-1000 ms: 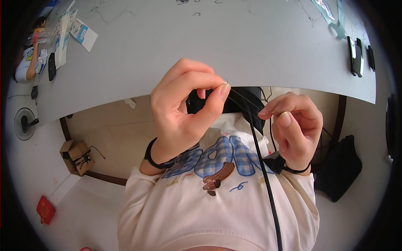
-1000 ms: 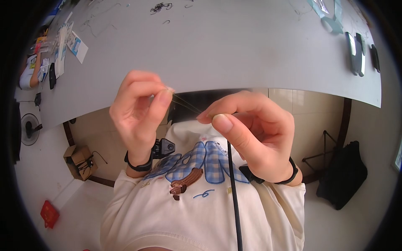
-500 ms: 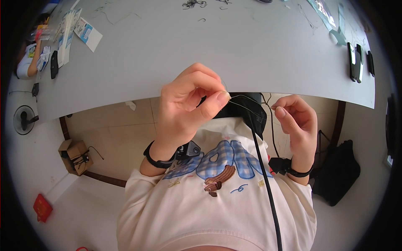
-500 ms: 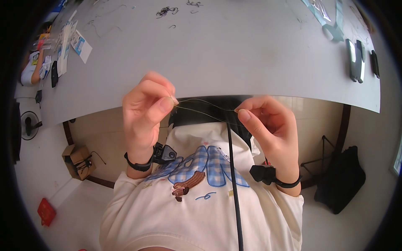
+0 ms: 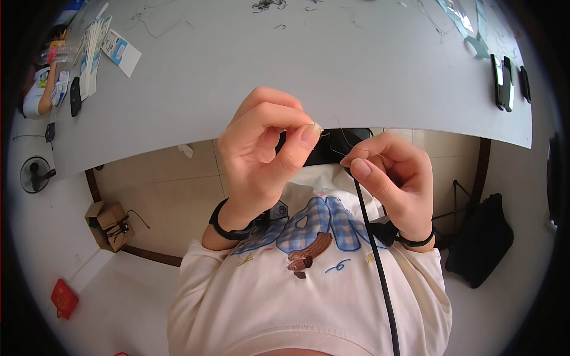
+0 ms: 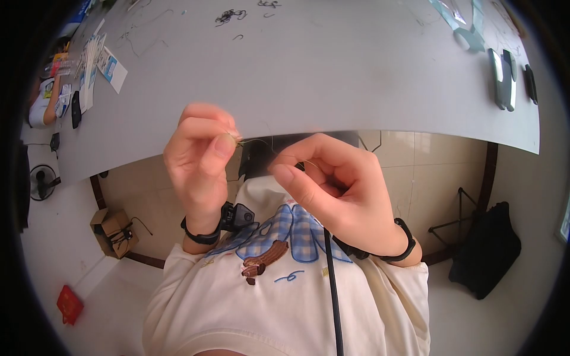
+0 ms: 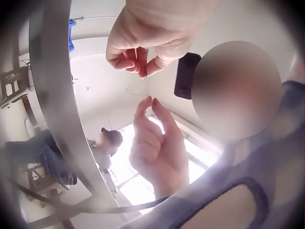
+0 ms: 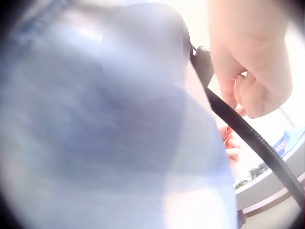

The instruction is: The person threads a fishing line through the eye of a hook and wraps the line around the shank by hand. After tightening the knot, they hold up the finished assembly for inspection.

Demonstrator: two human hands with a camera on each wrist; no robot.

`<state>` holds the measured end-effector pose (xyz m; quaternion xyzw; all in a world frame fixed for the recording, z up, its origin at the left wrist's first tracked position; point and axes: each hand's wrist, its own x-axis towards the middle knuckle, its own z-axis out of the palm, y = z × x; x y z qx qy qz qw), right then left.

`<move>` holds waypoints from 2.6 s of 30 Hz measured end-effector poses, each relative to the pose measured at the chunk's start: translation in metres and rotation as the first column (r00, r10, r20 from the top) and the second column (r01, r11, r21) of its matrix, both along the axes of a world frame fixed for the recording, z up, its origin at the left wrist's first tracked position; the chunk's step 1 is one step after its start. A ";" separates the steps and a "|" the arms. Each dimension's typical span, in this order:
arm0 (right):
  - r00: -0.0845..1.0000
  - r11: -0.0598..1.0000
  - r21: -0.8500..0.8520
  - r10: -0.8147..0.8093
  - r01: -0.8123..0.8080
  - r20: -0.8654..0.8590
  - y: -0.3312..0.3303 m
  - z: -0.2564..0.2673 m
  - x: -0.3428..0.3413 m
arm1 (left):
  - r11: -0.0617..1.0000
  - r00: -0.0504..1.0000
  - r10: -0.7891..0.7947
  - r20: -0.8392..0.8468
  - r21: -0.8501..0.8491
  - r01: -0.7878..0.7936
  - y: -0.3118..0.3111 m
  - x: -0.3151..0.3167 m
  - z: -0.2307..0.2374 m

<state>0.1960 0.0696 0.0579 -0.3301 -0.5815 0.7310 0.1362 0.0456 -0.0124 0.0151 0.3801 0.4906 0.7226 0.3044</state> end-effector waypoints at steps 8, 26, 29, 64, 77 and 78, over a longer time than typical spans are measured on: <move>0.784 0.963 0.016 0.229 -0.270 -0.577 0.009 -0.011 0.027 | 0.995 0.987 0.079 0.142 0.049 -0.086 0.003 -0.006 -0.009; 0.867 0.869 -0.457 -0.069 -0.191 -0.494 -0.002 -0.020 0.027 | 0.996 0.795 -0.094 0.600 0.049 0.081 0.002 0.011 -0.002; 0.925 0.887 -0.441 -0.049 -0.133 -0.377 0.007 -0.029 0.030 | 0.998 0.853 -0.065 0.518 0.020 0.064 0.000 0.008 -0.003; 0.947 0.860 0.461 -0.075 0.220 -0.314 -0.008 -0.024 -0.028 | 0.989 0.881 0.021 0.473 -0.138 0.050 -0.005 0.020 0.012; 0.982 0.790 0.590 -0.077 0.166 -0.173 -0.006 -0.024 -0.024 | 0.994 0.931 -0.031 0.365 -0.089 0.068 -0.009 0.010 0.004; 0.982 0.919 0.379 -0.039 0.107 -0.184 -0.009 -0.024 -0.021 | 0.994 0.931 -0.032 0.365 -0.088 0.069 -0.009 0.008 0.004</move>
